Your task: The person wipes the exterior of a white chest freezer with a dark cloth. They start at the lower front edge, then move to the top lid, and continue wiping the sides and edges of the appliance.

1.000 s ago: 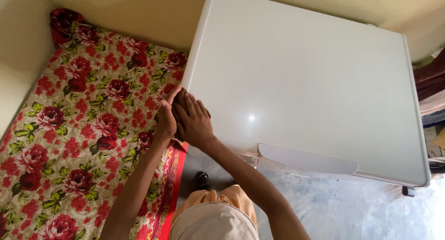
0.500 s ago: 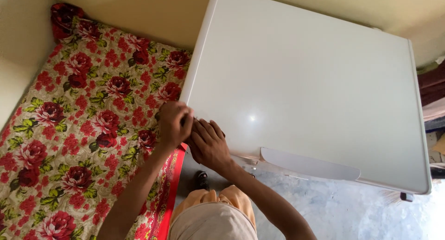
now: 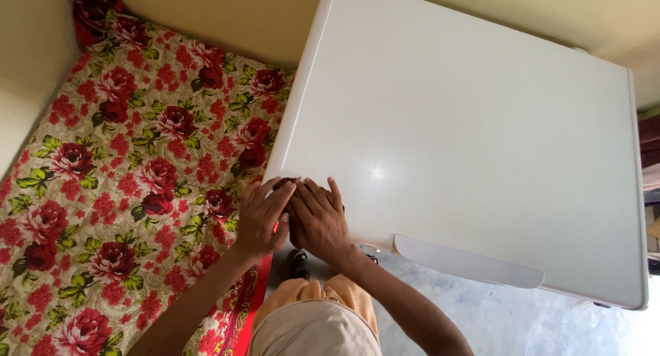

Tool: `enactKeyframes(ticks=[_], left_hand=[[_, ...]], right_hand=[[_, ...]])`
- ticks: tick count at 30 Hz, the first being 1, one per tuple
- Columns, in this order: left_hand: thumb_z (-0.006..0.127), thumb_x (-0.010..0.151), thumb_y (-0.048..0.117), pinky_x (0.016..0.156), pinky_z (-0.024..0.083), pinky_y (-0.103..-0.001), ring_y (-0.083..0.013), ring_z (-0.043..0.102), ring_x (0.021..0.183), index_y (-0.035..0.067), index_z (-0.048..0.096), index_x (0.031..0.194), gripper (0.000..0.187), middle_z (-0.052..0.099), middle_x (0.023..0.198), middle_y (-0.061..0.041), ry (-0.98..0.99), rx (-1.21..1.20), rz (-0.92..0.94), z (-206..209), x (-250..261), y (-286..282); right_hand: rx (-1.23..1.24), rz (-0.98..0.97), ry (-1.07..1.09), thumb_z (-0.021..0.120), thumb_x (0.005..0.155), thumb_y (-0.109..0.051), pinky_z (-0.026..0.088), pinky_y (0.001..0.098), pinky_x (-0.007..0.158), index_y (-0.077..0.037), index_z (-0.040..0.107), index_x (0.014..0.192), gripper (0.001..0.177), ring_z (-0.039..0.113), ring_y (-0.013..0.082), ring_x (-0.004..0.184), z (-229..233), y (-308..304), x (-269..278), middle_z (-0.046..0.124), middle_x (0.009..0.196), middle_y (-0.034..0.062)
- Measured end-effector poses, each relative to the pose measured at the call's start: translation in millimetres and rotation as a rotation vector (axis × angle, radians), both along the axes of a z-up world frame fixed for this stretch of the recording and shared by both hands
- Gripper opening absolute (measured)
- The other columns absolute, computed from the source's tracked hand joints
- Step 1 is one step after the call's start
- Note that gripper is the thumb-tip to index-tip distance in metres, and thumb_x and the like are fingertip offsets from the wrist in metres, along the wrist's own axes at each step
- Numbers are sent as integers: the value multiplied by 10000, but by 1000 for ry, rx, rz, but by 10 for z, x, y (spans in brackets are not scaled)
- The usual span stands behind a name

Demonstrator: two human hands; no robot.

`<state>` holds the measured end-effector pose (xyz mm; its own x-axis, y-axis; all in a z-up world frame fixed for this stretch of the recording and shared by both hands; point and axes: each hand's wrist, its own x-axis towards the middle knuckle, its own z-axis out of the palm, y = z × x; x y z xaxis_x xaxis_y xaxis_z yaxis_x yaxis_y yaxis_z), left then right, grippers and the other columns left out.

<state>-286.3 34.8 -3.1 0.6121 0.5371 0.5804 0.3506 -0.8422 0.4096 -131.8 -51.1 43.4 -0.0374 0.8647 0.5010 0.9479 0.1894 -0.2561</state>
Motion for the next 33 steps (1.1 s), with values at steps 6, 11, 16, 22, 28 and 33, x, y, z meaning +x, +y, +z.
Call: enactKeyframes(ticks=[6, 11, 16, 22, 28, 33], left_hand=[[399, 996, 259, 1255, 184, -583, -315, 458, 1449, 51, 442, 1520, 565, 629, 1419, -159, 75, -38, -30, 39, 54, 286], [409, 996, 274, 1251, 130, -636, -349, 419, 1469, 24, 422, 1531, 590, 584, 1470, -190, 104, -44, -28, 87, 200, 558], [491, 1003, 131, 1264, 123, -641, -357, 424, 1477, 40, 519, 1453, 459, 587, 1447, -213, 80, -24, -24, -52, 429, 876], [724, 879, 66, 1234, 149, -616, -337, 514, 1353, 88, 680, 1286, 410, 702, 1235, -100, 23, -74, -8, 15, 532, 999], [792, 840, 99, 1241, 201, -580, -309, 590, 1205, 79, 671, 1257, 434, 728, 1139, -87, 58, -9, 13, 105, 539, 902], [791, 831, 99, 1211, 250, -570, -284, 631, 1090, 85, 652, 1254, 446, 713, 1018, -92, 112, -45, 1, 139, 453, 598]], right_hand=[[-66, 51, -10, 649, 950, -206, 100, 615, 1267, -84, 620, 1363, 432, 505, 305, 1434, -151, 275, 178, 609, 1450, 135], [-20, -10, -111, 659, 961, -211, 57, 622, 1272, -86, 625, 1391, 449, 477, 291, 1476, -186, 560, 263, 597, 1481, 132], [-27, -48, -90, 702, 903, -241, 75, 665, 1237, -136, 694, 1301, 411, 403, 351, 1493, -179, 845, 489, 607, 1448, 100], [-150, 32, 52, 741, 901, -248, 177, 689, 1190, -217, 780, 1137, 241, 369, 386, 1443, -170, 987, 757, 586, 1355, 106], [-134, 73, 37, 735, 899, -200, 231, 649, 1218, -182, 783, 1125, 231, 377, 366, 1469, -239, 925, 803, 594, 1342, 88], [-130, 121, 26, 766, 882, -218, 227, 646, 1219, -170, 780, 1098, 222, 362, 370, 1479, -201, 598, 754, 591, 1347, 96]])
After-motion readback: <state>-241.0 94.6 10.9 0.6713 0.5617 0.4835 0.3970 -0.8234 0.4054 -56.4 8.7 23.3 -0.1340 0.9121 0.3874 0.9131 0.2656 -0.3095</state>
